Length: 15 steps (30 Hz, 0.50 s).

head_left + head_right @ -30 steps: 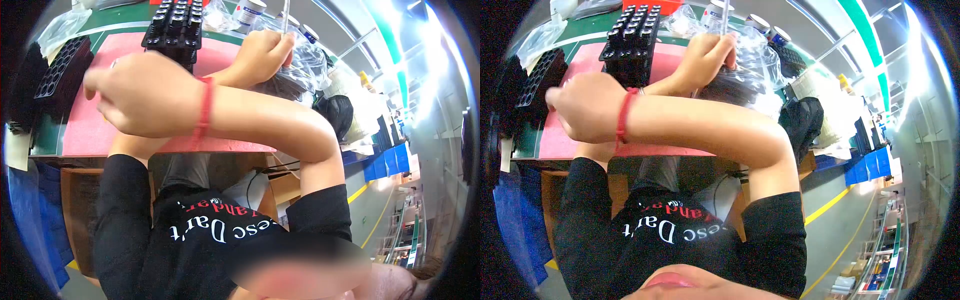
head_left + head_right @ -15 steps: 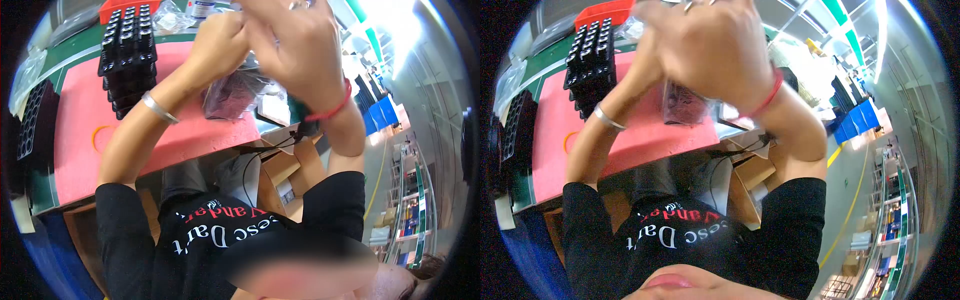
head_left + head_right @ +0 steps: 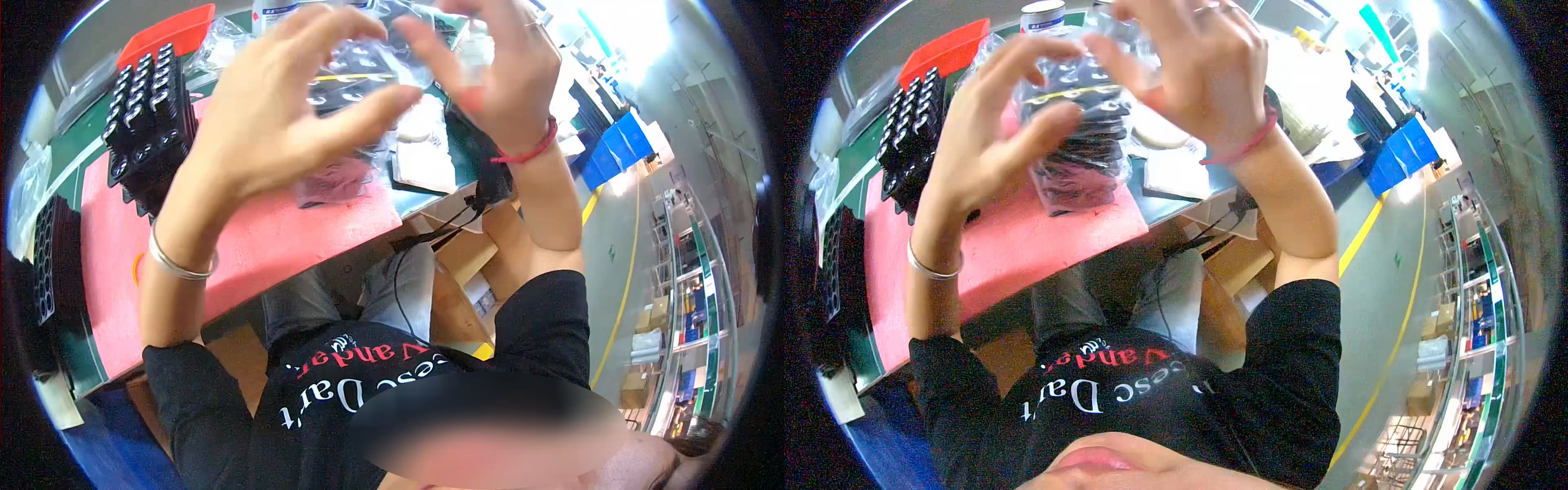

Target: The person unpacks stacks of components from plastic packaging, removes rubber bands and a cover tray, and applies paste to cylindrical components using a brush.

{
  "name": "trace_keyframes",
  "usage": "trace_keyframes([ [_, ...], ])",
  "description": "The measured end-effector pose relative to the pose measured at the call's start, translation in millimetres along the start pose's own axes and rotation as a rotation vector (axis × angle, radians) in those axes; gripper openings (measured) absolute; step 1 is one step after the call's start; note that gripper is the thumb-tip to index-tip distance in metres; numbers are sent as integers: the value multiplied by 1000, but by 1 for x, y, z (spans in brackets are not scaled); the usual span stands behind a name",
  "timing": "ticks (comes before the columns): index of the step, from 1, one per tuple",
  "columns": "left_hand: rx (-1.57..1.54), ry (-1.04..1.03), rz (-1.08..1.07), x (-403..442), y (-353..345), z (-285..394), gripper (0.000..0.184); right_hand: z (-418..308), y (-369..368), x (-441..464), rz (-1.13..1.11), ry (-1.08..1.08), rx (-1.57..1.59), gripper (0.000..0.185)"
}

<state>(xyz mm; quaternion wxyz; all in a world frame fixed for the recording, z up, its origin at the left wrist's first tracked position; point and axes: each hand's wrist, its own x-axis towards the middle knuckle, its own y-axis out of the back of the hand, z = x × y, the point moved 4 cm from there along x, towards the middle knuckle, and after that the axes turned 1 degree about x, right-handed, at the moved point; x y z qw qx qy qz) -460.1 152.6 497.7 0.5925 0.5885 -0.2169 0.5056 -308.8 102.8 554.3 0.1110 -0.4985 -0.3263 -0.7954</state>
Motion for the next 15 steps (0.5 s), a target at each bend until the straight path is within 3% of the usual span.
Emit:
trace_keyframes([
  [2,105,-11,26,0,1,-13,60,18,3,-14,57,-183,46,13],
  [4,106,220,86,0,-6,-30,61,60,-18,-41,478,124,620,13],
  [5,65,309,100,-5,-15,-43,65,64,-19,-58,209,-159,149,13],
  [7,-117,346,209,-16,-38,-80,70,65,-32,-80,193,-212,219,20],
  [8,-210,462,178,-25,-53,-95,72,63,-39,-86,191,-170,224,23],
  [9,-205,462,182,-24,-55,-93,72,63,-48,-93,215,-188,293,26],
  [15,-876,743,233,-45,-64,-64,61,42,-78,-121,177,-372,602,45],
])
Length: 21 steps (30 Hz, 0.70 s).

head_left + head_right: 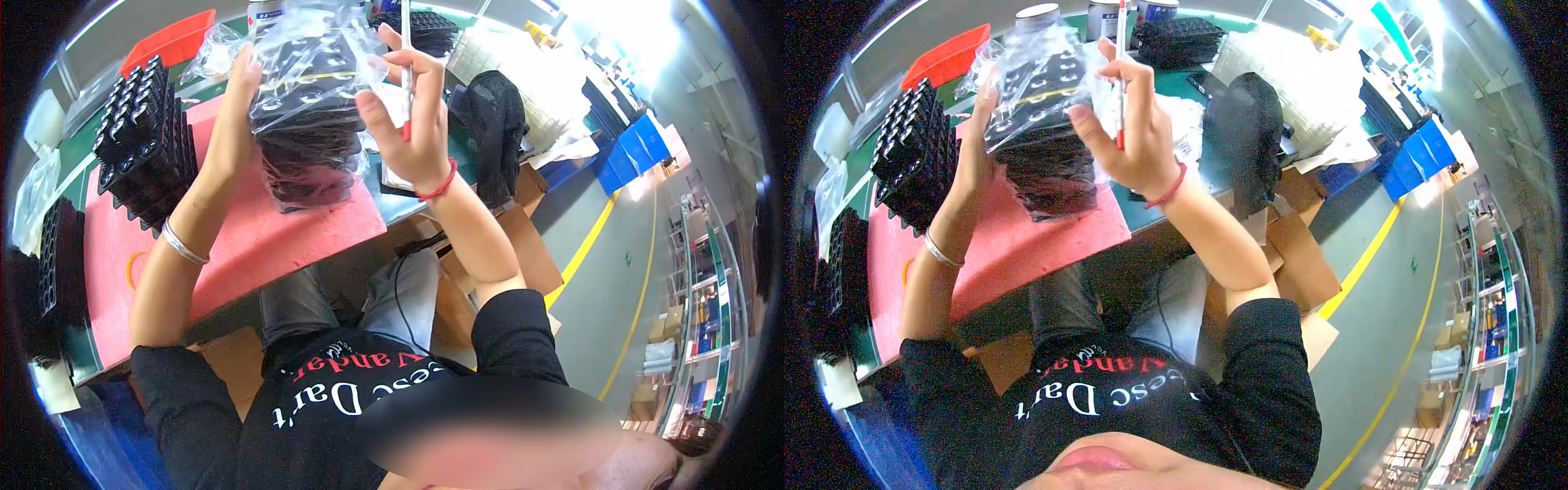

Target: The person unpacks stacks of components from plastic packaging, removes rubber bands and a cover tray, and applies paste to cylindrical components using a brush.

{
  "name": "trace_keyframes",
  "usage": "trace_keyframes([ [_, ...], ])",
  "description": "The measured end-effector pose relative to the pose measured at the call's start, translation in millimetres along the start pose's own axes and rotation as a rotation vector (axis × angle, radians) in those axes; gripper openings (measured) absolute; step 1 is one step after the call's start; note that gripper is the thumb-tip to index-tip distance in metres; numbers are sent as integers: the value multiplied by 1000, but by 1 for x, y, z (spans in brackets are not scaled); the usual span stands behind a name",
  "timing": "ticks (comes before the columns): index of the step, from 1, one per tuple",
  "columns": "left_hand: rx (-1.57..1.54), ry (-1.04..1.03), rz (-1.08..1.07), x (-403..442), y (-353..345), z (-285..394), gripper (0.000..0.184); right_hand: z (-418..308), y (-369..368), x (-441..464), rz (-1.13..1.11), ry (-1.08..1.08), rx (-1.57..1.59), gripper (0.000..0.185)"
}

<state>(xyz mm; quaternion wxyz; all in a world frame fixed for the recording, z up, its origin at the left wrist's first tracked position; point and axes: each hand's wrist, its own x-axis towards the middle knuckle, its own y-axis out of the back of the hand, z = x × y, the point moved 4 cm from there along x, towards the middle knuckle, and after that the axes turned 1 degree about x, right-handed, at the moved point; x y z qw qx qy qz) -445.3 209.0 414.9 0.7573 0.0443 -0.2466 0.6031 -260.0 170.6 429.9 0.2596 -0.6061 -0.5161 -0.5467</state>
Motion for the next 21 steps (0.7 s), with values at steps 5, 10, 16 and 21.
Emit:
trace_keyframes([
  [5,10,243,41,-28,14,-11,61,-6,-4,-7,26,71,-27,46],
  [10,520,5,-93,-52,54,-29,44,-17,-2,-19,7,239,-241,45],
  [16,1006,-99,-57,-57,55,-10,16,-23,-3,-30,110,349,-265,41],
  [21,1116,-24,-158,-62,56,-21,14,-29,-1,-38,99,434,-305,44],
])
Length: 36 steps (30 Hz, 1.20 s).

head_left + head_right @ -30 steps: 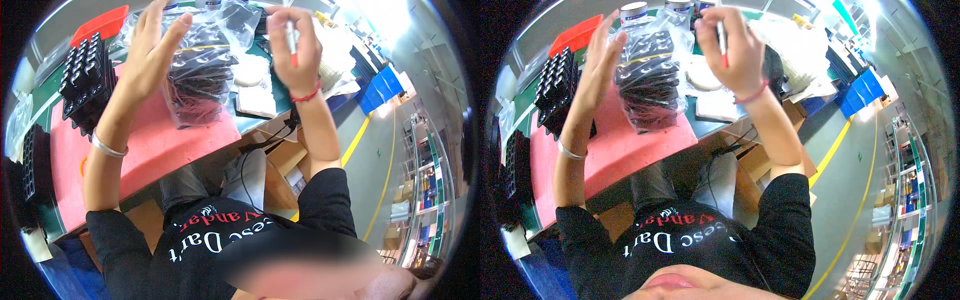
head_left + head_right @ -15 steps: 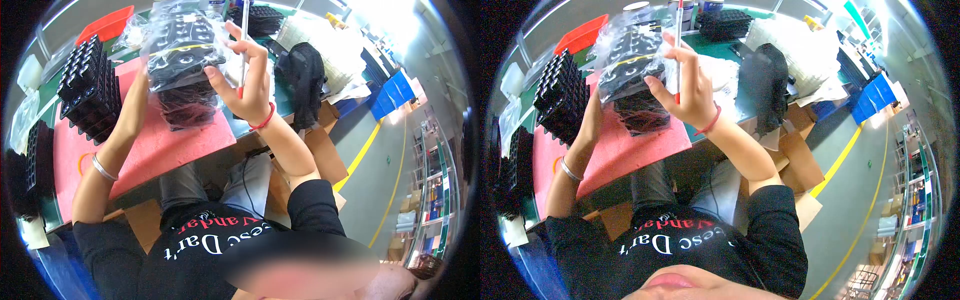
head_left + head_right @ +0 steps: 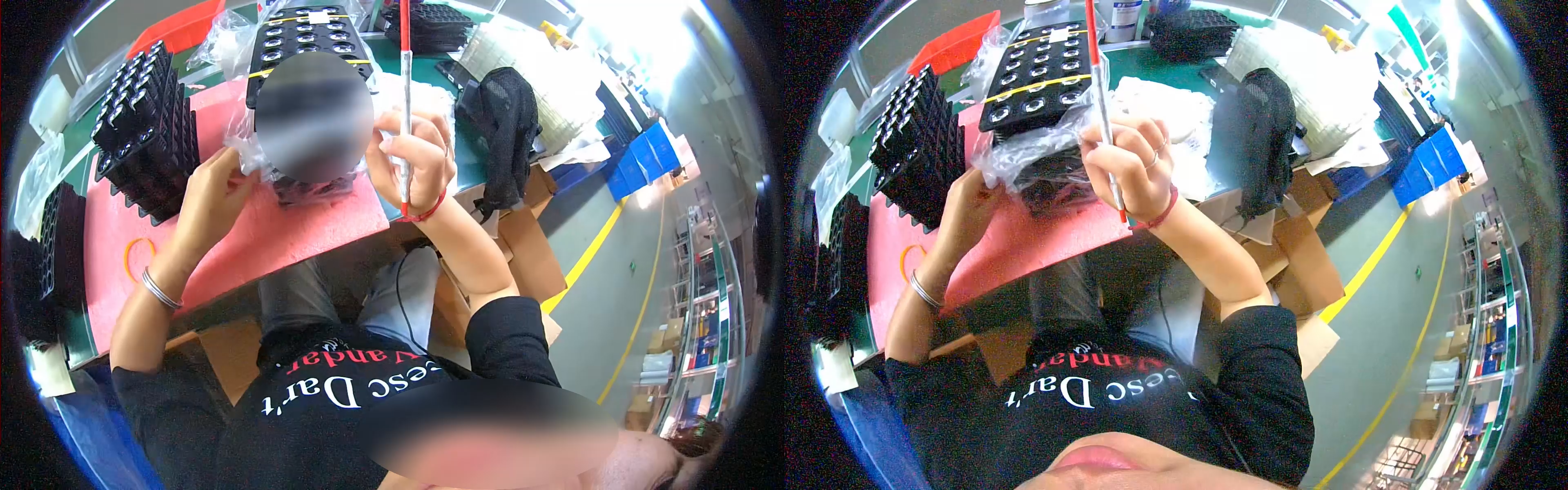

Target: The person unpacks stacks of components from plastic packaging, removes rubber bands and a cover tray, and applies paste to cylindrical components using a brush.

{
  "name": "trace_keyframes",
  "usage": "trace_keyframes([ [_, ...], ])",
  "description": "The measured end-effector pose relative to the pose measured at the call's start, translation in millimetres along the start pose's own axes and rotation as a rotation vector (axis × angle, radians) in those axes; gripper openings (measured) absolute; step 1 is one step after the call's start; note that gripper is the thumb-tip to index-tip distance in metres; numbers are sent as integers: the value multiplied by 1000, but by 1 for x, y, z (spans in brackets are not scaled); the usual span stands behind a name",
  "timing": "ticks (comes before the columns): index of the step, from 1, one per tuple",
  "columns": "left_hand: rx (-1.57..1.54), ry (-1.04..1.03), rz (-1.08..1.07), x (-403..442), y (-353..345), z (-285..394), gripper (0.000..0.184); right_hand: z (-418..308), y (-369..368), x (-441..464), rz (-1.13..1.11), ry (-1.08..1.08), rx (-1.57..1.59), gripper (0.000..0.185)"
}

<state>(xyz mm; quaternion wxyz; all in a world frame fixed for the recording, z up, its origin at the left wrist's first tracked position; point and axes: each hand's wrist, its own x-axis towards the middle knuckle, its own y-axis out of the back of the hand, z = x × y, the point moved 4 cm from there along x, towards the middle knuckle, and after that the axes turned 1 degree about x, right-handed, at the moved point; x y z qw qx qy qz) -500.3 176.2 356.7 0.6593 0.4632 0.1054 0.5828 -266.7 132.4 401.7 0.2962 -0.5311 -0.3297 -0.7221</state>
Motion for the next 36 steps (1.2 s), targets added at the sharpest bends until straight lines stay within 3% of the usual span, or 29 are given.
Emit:
trace_keyframes([
  [1,72,61,-89,-1,-2,-3,14,-1,0,-2,4,17,3,45],
  [3,-114,10,-125,-2,-16,-13,18,-6,2,-8,30,16,8,42],
  [4,-31,-29,-172,-6,-19,-14,22,-8,4,-12,59,15,11,40],
  [11,92,7,-216,-15,-17,1,23,-14,11,-59,-100,-21,-33,33],
  [13,12,51,-313,-12,-12,6,32,-17,17,-62,-131,-37,-50,39],
  [14,-258,-109,-195,-11,-7,9,52,-18,21,-64,-158,-60,-69,45],
  [16,-852,294,-213,-5,-6,-2,66,-12,33,-79,-102,-134,4,42],
  [17,-774,285,-126,29,-36,-72,66,-9,39,-81,-57,-169,13,40],
  [19,-1103,424,33,18,5,-7,62,2,43,-50,-159,-163,-52,36],
  [22,-1053,497,35,53,-12,-17,60,30,29,-7,6,-140,52,11],
  [23,-1056,522,55,60,-13,-2,53,35,25,12,-106,-223,-53,16],
  [24,-1167,524,123,70,-18,2,51,55,9,17,-3,-305,75,19],
  [26,-1292,407,204,93,-28,-5,45,88,-19,30,-28,-283,-42,13],
  [27,-1177,385,241,103,-27,-16,44,105,-34,31,-32,-341,-45,7],
  [28,-1059,360,280,117,-27,-31,43,109,-42,35,-26,-255,-125,23],
  [29,-1042,323,346,143,-40,-73,42,104,-41,53,-124,-330,-114,17],
  [30,-886,303,485,143,-32,-69,41,116,-50,48,-181,-407,-107,36],
  [31,-813,279,525,149,-35,-83,37,125,-61,39,-180,-378,-146,33],
  [32,-933,291,475,148,-38,-85,36,134,-71,31,-181,-349,-187,37],
  [34,-438,349,635,150,-47,-109,36,148,-82,21,-217,-380,-100,39],
  [36,-421,440,549,161,-70,-144,40,152,-86,17,-240,-485,64,38],
])
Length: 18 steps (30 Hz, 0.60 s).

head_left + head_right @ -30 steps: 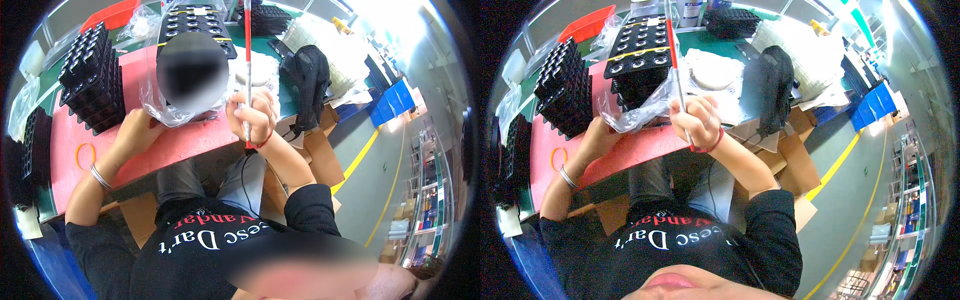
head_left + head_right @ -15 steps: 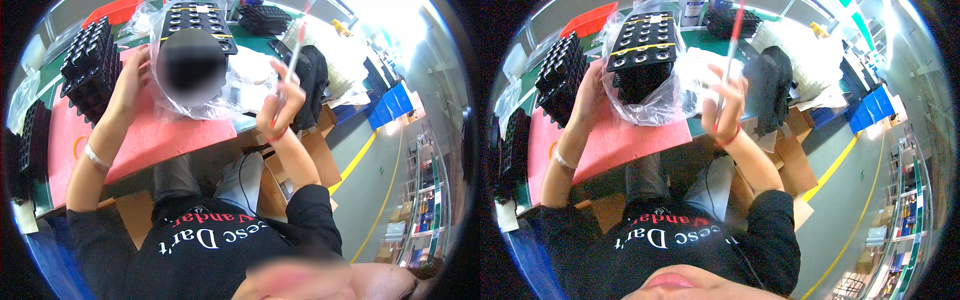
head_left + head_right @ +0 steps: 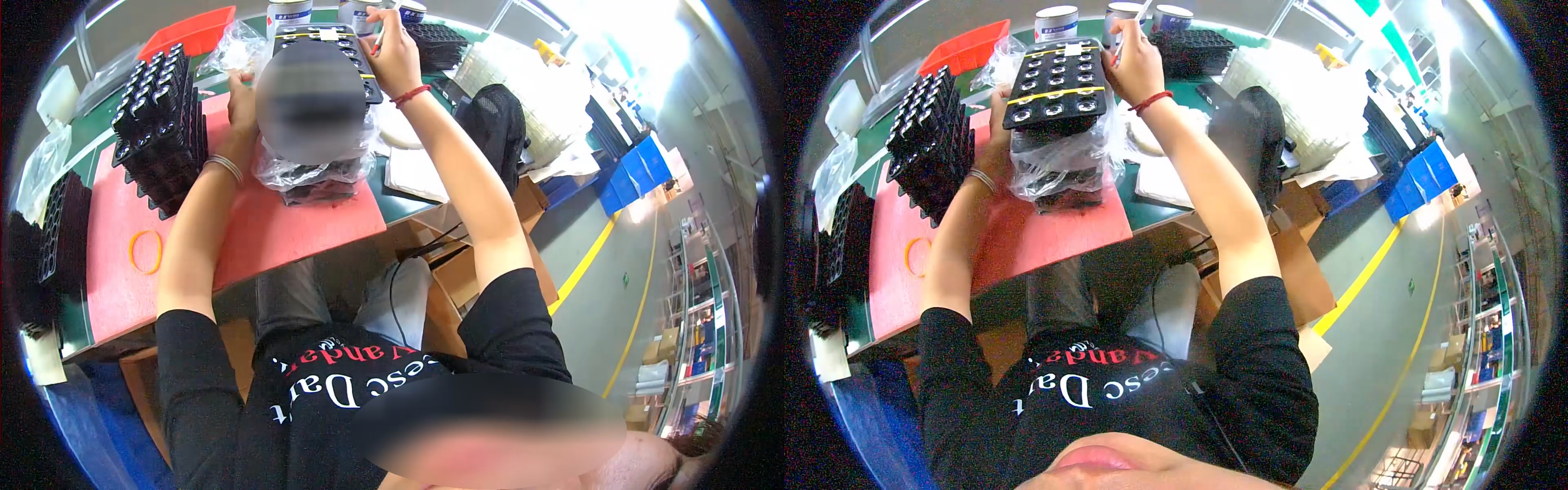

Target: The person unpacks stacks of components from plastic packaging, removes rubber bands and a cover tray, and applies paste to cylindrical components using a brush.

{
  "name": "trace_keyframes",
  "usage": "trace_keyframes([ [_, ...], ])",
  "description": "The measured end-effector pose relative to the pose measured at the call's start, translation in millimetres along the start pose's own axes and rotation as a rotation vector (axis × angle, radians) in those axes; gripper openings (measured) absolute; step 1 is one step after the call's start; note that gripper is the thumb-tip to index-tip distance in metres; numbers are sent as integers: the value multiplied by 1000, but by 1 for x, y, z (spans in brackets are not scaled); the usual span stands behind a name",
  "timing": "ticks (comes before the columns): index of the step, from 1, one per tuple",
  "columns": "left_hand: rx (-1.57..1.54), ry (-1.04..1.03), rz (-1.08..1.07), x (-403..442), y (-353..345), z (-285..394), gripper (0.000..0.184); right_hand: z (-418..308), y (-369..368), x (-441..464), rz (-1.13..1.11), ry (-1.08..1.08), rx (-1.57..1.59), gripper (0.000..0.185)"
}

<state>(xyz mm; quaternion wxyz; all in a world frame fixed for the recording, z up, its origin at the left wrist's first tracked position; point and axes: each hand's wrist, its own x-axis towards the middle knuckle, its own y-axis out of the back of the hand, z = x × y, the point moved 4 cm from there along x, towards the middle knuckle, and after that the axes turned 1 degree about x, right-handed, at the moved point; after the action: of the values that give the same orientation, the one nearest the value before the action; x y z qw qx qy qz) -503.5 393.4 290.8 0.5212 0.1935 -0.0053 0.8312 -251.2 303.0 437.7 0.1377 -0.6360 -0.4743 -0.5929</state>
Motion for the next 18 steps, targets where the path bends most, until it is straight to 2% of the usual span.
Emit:
trace_keyframes([
  [1,-22,29,-76,23,-13,-31,39,1,-1,1,0,0,-1,38],
  [2,-121,60,-106,26,-17,-30,30,2,-3,2,2,-1,55,39],
  [3,-120,61,-106,27,-17,-30,30,4,-5,2,4,-2,112,40],
  [5,-146,-347,-34,19,-9,-3,23,8,-8,6,43,6,78,41],
  [6,-146,-347,-34,21,-8,1,23,6,-6,9,82,17,43,42],
  [8,-221,-486,-198,26,-15,9,27,10,-6,9,41,-43,57,41],
  [9,-221,-485,-198,30,-22,5,27,14,-8,10,50,-30,-4,39],
  [11,-236,-321,-177,38,-34,-10,31,21,-10,9,58,-19,-63,37],
  [13,-347,9,-335,-15,-11,24,29,31,-16,3,-63,-77,-184,36],
  [14,-344,14,-335,-11,-14,12,29,39,-19,-1,-85,-72,-222,35],
  [16,158,-50,-343,16,-30,-35,25,49,-22,-12,-112,-93,-212,34],
  [17,409,-82,-342,15,-28,-33,24,46,-21,-13,-139,-111,-203,35],
  [18,410,-81,-341,13,-26,-31,24,41,-18,-16,-124,-104,-161,32],
])
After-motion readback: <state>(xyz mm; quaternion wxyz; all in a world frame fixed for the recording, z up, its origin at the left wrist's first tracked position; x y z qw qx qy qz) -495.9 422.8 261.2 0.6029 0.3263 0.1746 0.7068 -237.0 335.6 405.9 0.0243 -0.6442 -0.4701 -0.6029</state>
